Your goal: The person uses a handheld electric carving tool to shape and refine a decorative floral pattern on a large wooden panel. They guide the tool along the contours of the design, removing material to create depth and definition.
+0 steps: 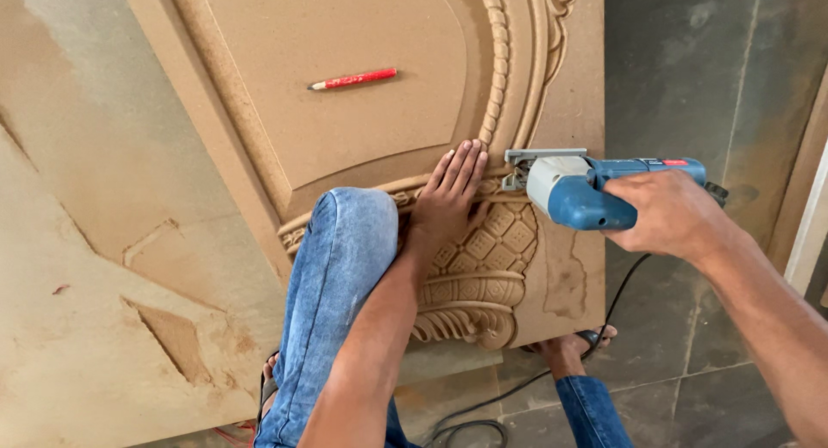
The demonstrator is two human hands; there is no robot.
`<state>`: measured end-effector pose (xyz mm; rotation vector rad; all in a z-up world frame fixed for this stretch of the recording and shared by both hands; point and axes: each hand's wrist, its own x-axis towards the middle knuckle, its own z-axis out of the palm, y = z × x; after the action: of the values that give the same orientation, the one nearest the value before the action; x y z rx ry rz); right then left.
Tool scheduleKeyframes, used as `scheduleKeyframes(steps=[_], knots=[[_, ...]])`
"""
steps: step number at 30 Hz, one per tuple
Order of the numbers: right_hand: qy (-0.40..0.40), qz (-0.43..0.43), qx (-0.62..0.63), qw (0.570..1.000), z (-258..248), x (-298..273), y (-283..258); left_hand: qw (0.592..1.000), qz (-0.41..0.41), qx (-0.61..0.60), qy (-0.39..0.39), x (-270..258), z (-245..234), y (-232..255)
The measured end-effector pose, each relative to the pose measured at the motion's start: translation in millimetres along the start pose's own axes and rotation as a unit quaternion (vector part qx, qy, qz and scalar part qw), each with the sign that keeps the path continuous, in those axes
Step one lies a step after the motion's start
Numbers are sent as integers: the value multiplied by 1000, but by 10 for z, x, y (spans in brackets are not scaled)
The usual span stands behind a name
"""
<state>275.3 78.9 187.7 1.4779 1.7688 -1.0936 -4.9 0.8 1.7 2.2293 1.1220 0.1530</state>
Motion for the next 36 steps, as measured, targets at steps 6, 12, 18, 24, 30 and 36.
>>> scheduleKeyframes(steps=[6,12,18,24,30,36], knots=[[24,-17,6,1000,3,2,-22,1000,-3,-10,-7,12,-19,2],[8,-3,-25,1000,40,-6,5,1000,2,-14,4,10,-9,-2],[2,46,-21,999,59,-18,12,1000,-5,-18,2,12,-33,5],[-32,81,-36,996,14,-70,59,1000,2,-19,21,13,-6,-3],[-19,103,-55,993,-42,-145,-1,1000,6,-5,30,6,16,6],[33,73,-52,995,-72,-148,-89,1000,1,-24,18,19,-39,26]])
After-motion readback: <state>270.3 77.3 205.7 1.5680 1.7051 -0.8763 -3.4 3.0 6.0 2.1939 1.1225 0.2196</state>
